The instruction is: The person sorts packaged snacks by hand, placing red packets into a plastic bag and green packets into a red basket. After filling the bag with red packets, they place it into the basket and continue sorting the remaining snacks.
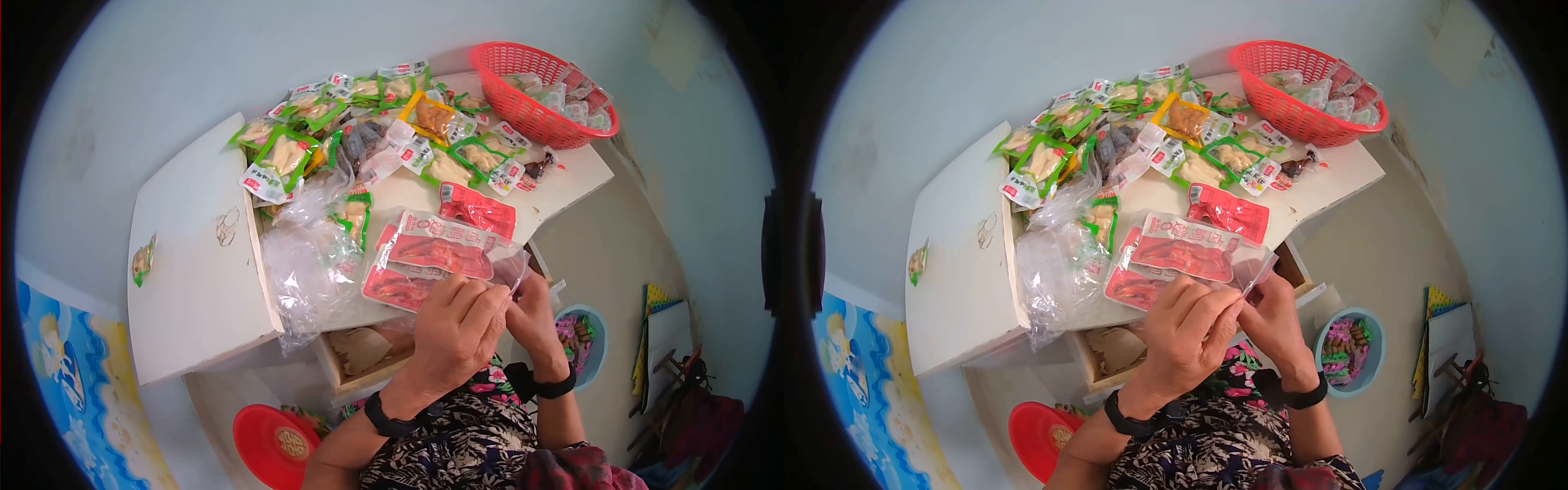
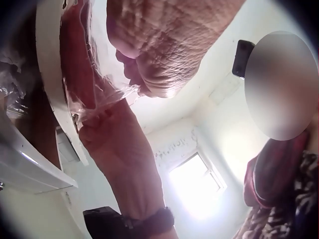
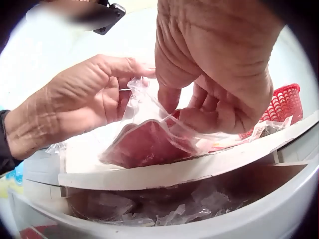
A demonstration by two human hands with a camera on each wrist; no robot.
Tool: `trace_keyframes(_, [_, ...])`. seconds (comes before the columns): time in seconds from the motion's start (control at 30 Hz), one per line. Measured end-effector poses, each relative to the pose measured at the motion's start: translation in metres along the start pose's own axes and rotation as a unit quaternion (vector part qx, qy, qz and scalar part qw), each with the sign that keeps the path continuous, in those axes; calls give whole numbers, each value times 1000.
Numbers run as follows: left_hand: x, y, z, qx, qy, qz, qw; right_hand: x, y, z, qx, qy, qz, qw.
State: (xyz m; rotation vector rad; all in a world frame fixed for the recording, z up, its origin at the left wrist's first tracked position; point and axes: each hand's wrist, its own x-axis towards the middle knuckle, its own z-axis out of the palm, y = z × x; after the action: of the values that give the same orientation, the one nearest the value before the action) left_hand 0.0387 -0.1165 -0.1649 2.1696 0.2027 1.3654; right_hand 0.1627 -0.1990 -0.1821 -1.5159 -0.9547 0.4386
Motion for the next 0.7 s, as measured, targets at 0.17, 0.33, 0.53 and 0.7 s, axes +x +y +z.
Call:
trace_keyframes(0.17, [0,1,0,-23,-22,-6,999,-2,-2,0,-135,4,-50,990])
trace_keyframes(0.33, [-1,-6,-1,-20,-25,-8,999,7,2,15,-184,31,-91,978])
trace_keyframes(0.53, [-2,-13,-1,-42,-1,-35,999,5,8,7,-155,41,-152,975])
trace_keyframes(0.7, [-16,-19,-3,-61,15,-107,992,-13,0,-45,-46,90,-77,992])
